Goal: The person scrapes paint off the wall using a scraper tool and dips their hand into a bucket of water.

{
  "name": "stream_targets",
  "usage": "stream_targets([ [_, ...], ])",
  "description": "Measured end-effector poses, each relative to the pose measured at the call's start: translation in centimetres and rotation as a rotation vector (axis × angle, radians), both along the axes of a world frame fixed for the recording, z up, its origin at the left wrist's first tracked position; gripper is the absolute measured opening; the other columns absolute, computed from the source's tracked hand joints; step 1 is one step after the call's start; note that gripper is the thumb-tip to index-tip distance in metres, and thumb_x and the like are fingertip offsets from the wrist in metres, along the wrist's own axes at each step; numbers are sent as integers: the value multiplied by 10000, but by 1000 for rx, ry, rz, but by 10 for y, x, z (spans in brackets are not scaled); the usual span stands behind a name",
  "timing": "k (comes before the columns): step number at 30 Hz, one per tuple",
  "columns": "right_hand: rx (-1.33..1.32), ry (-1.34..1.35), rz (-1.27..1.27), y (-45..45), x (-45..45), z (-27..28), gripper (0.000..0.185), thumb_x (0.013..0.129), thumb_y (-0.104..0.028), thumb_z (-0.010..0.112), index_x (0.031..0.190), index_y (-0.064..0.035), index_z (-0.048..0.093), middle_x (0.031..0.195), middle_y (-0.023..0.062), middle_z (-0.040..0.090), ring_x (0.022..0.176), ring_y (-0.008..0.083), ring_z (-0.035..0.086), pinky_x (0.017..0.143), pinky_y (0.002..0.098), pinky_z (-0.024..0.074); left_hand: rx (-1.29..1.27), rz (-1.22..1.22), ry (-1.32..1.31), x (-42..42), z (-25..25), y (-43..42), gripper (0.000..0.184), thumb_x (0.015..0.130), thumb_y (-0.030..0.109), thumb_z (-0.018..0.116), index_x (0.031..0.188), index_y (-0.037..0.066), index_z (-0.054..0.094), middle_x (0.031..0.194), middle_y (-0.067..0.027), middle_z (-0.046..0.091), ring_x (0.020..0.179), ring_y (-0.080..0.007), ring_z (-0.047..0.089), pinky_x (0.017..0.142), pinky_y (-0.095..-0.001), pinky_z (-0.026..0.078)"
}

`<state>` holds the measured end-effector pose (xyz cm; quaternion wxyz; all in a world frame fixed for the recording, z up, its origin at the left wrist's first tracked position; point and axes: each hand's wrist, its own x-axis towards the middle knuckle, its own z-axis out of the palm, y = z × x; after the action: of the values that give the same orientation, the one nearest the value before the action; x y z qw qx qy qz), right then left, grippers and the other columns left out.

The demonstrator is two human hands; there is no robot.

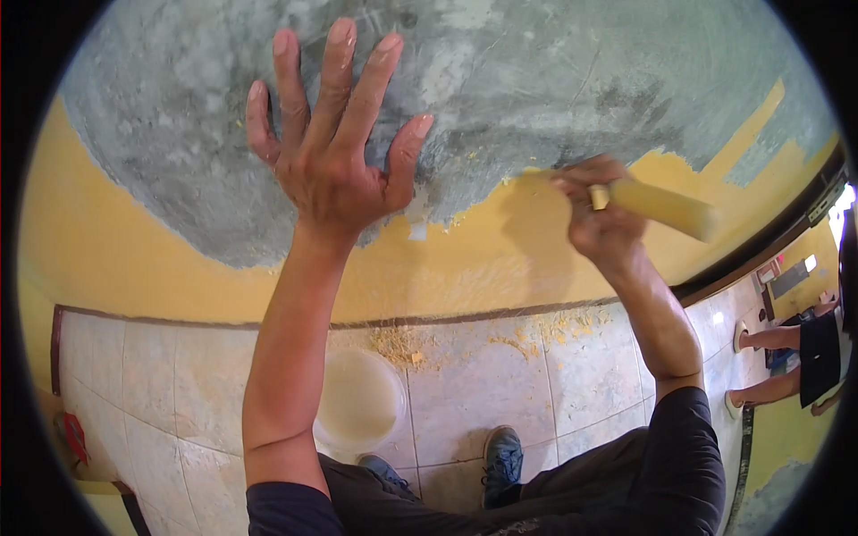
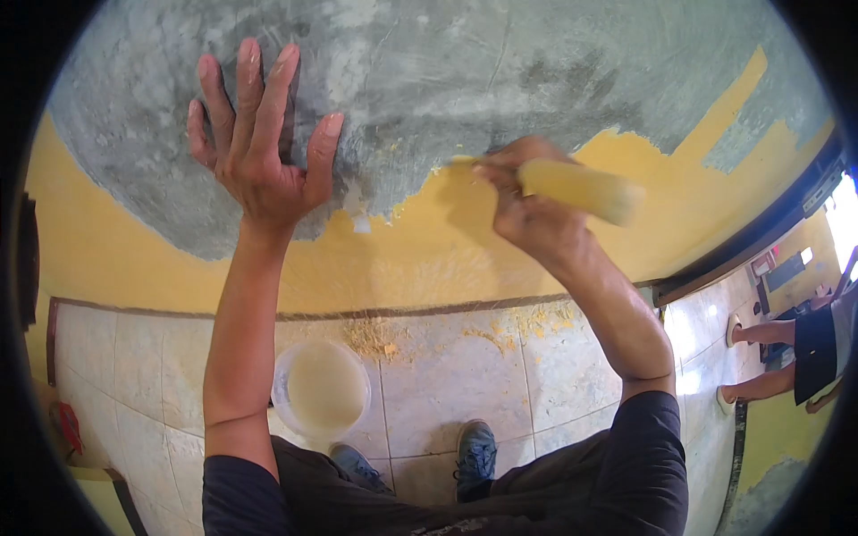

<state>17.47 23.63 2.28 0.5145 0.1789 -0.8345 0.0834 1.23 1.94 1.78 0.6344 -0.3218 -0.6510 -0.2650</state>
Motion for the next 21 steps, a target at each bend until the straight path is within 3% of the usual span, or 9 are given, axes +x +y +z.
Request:
stream_targets([
  [5,23,54,6,0,-1,2,178,719,65,746,793,-48,629,742,77,665,617,230,656,529,319,514,1,10,8,-1,1,-1,538,889,476,616,1331,170,631,1430,-68,560,1427,-336,372,1160,-418,103],
  [7,115,-51,3,-2,5,-2,154,796,123,668,855,-12,624,714,111,661,599,215,654,529,301,508,5,6,9,0,0,-1,543,887,478,617,1337,174,628,1429,-62,561,1422,-337,380,1158,-421,106],
  [11,-29,63,78,7,-7,-8,146,784,116,683,808,-19,631,742,96,666,636,228,668,537,313,520,16,8,16,-1,-1,0,544,887,479,619,1338,175,627,1431,-58,560,1422,-337,381,1157,-423,107],
  [12,-90,-58,153,4,-9,-18,132,791,100,687,806,-22,640,749,95,667,663,228,671,557,327,531,16,9,13,0,-1,0,545,887,481,617,1337,174,627,1431,-60,560,1422,-338,381,1157,-423,107],
  [13,206,-164,39,3,0,-18,153,799,118,680,845,-19,630,774,99,673,683,223,675,572,341,543,13,4,16,0,0,0,546,888,484,616,1336,173,628,1430,-62,561,1422,-339,381,1157,-423,107],
  [15,174,-36,4,-1,-3,-16,173,752,72,700,765,-96,659,737,47,648,660,200,667,549,307,524,9,5,23,-1,0,-1,545,890,484,614,1335,169,628,1428,-63,562,1424,-339,379,1157,-423,106],
  [17,-125,89,135,5,-8,-18,219,764,151,677,891,-19,619,752,101,670,642,222,664,553,321,528,12,9,15,-2,-2,-1,545,892,483,612,1335,165,628,1427,-65,563,1425,-339,377,1157,-422,106],
  [19,51,82,64,4,-3,-11,217,765,177,648,876,-6,610,756,113,668,648,226,666,560,307,530,6,11,36,-3,-2,-1,544,896,481,607,1334,158,628,1424,-69,565,1425,-340,378,1157,-423,104],
  [21,-23,-43,29,3,-2,-6,144,774,48,723,781,-71,644,734,61,662,640,214,674,528,302,517,8,16,38,-3,0,-1,544,898,479,606,1334,155,627,1425,-69,565,1425,-340,377,1158,-422,103],
])
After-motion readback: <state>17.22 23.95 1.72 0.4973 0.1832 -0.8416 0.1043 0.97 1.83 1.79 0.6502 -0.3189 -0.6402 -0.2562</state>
